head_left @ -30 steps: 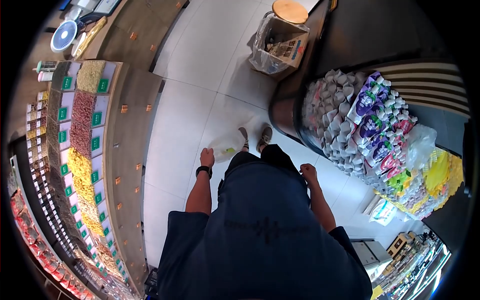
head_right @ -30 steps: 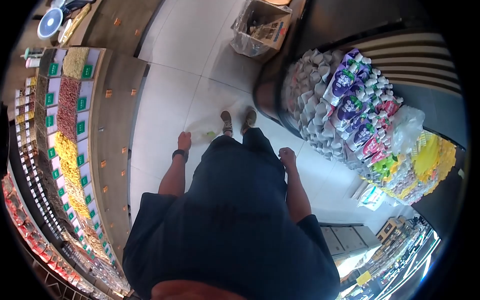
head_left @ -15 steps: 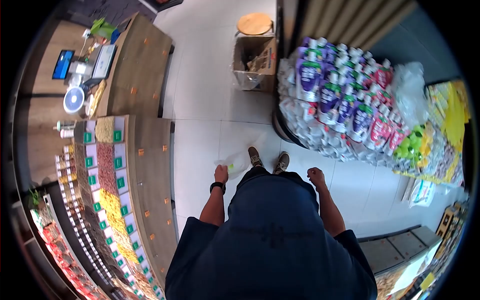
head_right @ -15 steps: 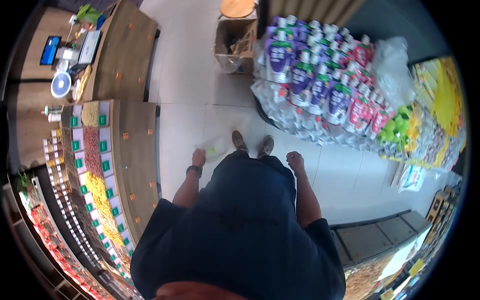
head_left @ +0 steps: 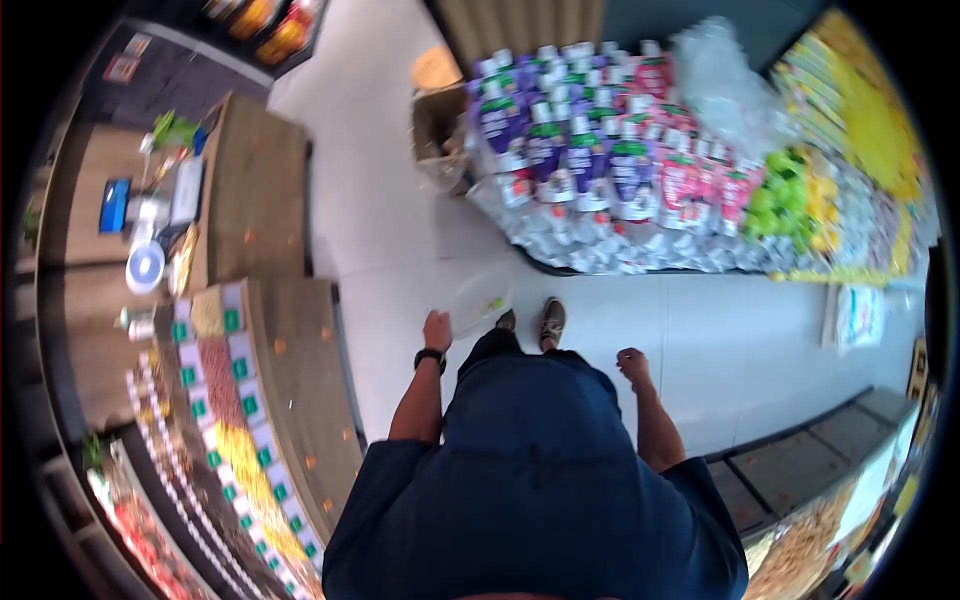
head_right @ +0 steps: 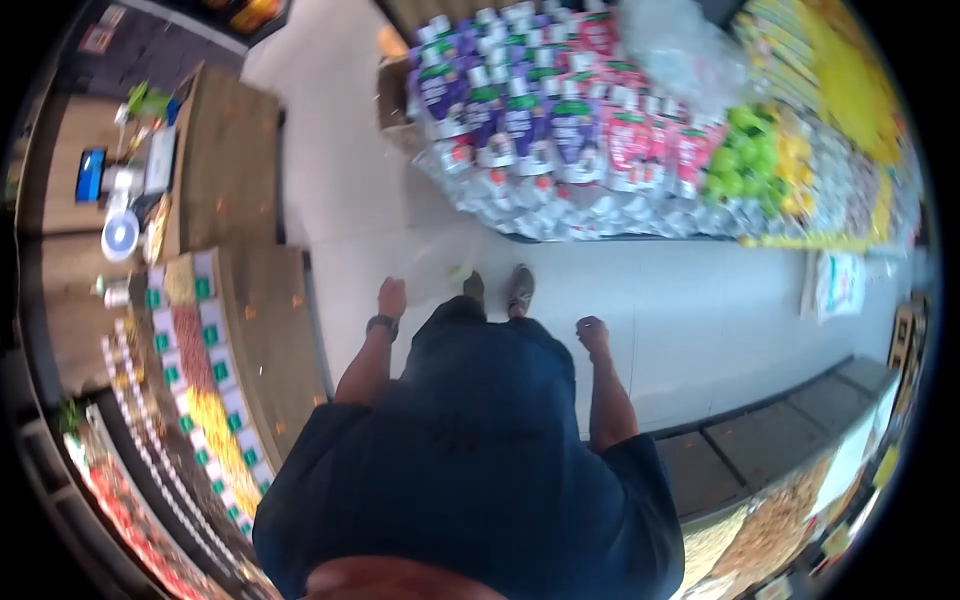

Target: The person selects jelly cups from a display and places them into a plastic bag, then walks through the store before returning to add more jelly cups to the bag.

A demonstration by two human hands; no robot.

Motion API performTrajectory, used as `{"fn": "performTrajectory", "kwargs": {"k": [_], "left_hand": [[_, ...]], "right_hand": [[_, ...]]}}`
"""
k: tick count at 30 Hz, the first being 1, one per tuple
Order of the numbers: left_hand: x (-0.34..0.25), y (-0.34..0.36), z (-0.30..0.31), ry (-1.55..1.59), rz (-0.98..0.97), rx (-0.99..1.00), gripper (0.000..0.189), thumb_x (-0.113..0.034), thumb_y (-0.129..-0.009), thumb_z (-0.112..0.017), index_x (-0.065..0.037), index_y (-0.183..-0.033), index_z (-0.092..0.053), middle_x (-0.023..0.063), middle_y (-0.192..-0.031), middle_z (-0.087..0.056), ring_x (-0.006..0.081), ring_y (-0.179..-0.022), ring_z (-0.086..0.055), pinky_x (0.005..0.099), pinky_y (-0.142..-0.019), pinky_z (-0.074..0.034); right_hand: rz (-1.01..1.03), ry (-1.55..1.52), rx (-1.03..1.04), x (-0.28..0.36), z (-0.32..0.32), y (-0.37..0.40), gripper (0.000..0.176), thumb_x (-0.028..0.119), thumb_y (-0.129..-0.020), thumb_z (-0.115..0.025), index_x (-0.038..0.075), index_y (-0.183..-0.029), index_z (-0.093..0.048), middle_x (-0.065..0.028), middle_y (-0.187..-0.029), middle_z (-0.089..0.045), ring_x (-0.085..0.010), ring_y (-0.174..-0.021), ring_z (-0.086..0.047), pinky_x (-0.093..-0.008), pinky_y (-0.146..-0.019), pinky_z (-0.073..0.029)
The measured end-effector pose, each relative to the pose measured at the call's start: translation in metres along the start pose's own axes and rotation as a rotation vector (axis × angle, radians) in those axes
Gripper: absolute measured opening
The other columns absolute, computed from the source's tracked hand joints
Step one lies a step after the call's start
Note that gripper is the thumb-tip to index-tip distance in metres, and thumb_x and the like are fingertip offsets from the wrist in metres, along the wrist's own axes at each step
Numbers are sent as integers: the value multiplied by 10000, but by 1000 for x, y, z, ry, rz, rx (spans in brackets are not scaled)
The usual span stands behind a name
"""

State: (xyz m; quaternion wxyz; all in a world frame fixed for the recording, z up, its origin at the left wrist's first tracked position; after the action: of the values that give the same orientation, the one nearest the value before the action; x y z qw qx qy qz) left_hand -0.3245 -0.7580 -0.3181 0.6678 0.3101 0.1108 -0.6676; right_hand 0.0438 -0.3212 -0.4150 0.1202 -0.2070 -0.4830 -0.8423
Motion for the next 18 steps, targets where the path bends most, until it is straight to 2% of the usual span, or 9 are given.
{"fn": "performTrajectory", "kwargs": {"k": [2, 3, 4, 5, 7, 8, 9, 12, 18], "left_hand": [[23, -7, -34, -78, -63, 207, 404, -360, -929, -473, -32, -1145, -565, 281, -1257, -511, 440, -1200, -451, 464, -1017, -364], [47, -11, -51, 48, 89, 276, 460, -354, -943, -462, -14, -1243, -535, 274, -1383, -415, 420, -1292, -372, 449, -1095, -288], [41, -10, -56, 0, 14, 264, 453, -338, -942, -464, 34, -1189, -544, 294, -1321, -459, 411, -1252, -415, 457, -1077, -310], [51, -17, -84, -256, -178, 478, 443, -314, -941, -462, 64, -1159, -543, 306, -1265, -487, 412, -1218, -438, 458, -1077, -304], [79, -36, -109, 134, 5, 455, 445, -286, -929, -440, 94, -1139, -535, 298, -1115, -582, 441, -1084, -532, 481, -979, -399], [64, -40, -119, -346, -361, 438, 489, -303, -908, -446, 116, -1150, -518, 304, -1122, -584, 451, -1074, -543, 487, -941, -426], [55, -31, -110, -232, -117, 488, 512, -300, -892, -453, 122, -1178, -501, 325, -1182, -547, 453, -1123, -517, 484, -961, -411], [27, -17, -108, -127, -19, 468, 414, -269, -863, -482, 65, -1100, -544, 307, -1128, -573, 457, -1105, -523, 481, -941, -418], [4, -6, -140, -228, -84, 681, 380, -261, -872, -505, 37, -1101, -562, 267, -1141, -589, 411, -1107, -551, 442, -922, -442]], "right_hand": [[24, -64, -4, -24, -11, -1, 237, 239, -864, -614, 50, -997, -666, -87, -828, -694, -149, -658, -648, -298, -562, -528], [36, -35, -39, -34, -13, 0, 250, 246, -869, -619, 45, -1012, -660, -96, -877, -696, -163, -686, -662, -321, -596, -547], [109, -55, -81, -35, -13, 5, 250, 254, -869, -613, 46, -1000, -665, -90, -842, -700, -163, -678, -662, -325, -609, -550], [137, 68, -137, -47, -17, 1, 251, 266, -863, -612, 49, -971, -676, -83, -788, -701, -161, -652, -657, -321, -609, -545], [80, -27, -283, -52, -5, 29, 264, 292, -838, -623, 49, -916, -689, -76, -742, -696, -156, -623, -652, -333, -611, -540], [56, -56, -322, -47, 3, 51, 278, 297, -826, -616, 45, -915, -689, -82, -739, -695, -164, -625, -651, -335, -615, -537], [36, -39, -362, -49, 7, 70, 289, 296, -815, -605, 37, -914, -687, -88, -744, -693, -171, -639, -653, -337, -623, -534], [-110, -187, -364, -66, 7, 124, 282, 270, -814, -600, 24, -922, -686, -81, -768, -691, -156, -666, -645, -318, -615, -528], [-315, -523, -417, -120, -30, 228, 257, 225, -826, -610, 7, -940, -683, -77, -763, -676, -143, -623, -613, -283, -543, -502]]}}
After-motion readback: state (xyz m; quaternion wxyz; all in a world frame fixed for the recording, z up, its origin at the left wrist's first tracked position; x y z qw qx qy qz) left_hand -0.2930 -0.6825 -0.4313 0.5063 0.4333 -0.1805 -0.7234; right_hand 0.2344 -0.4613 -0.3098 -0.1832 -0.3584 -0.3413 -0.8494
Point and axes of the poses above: each hand's wrist, its own y-axis away from the middle knuckle, its own z-axis out of the back of the hand, x = y × z, the point moved 10 cm from there along -y, towards the middle knuckle
